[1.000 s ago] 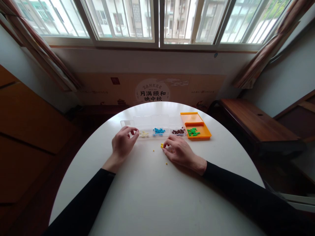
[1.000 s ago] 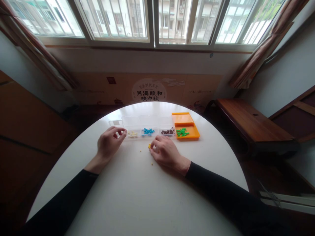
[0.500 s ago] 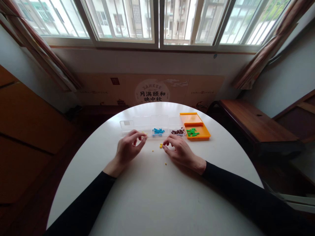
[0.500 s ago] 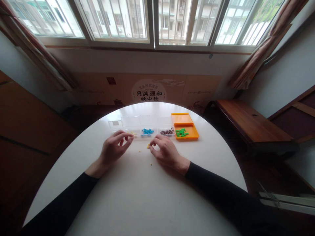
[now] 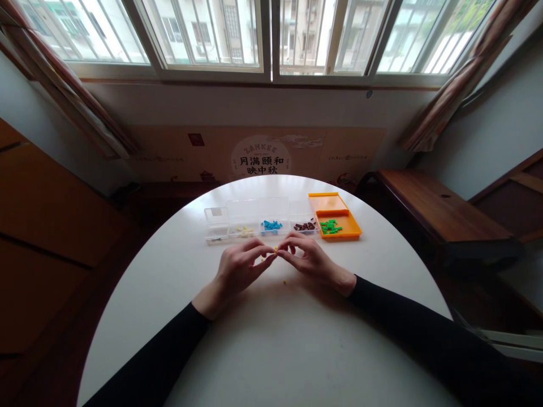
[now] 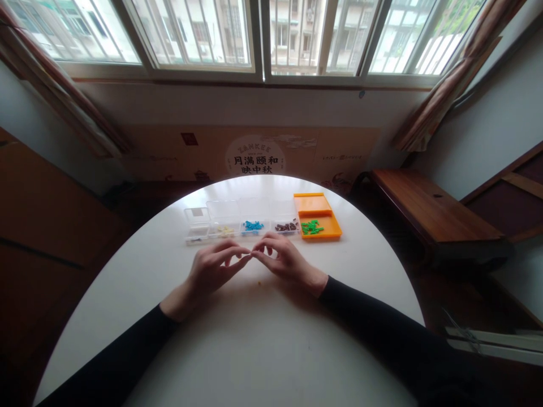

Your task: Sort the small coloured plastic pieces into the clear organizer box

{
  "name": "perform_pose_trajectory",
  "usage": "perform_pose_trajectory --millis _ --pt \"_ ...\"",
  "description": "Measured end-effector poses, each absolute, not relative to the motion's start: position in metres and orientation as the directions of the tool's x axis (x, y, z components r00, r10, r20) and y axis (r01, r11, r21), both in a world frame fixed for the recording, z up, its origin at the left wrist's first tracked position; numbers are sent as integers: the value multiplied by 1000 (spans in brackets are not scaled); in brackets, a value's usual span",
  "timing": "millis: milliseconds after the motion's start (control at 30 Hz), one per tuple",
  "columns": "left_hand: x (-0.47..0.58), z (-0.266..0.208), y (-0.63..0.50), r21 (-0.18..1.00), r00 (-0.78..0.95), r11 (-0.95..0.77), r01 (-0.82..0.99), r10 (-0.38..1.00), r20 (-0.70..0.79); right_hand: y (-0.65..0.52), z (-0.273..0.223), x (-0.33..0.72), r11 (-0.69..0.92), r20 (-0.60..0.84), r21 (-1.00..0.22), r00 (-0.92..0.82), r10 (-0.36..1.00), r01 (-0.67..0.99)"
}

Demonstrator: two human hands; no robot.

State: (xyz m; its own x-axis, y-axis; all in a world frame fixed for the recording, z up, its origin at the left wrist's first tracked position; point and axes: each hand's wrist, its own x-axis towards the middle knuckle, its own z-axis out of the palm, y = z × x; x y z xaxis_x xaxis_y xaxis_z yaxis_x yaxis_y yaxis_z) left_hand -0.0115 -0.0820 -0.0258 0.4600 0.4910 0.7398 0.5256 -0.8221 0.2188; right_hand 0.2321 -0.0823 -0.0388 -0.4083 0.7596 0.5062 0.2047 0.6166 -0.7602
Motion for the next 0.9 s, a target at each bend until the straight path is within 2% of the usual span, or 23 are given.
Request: perform_pose_trajectory --millis 200,533,900 --pt "-10 -21 -85 231 449 -817 528 500 741 -83 -35 232 624 512 -750 -405 757 220" --pt "-20 -28 -74 504 256 -724 471 659 707 -86 -39 236 629 503 -716 -403 765 301" --pt "-37 -30 -58 526 61 -561 639 719 693 -89 -39 238 612 479 -681 -387 788 402"
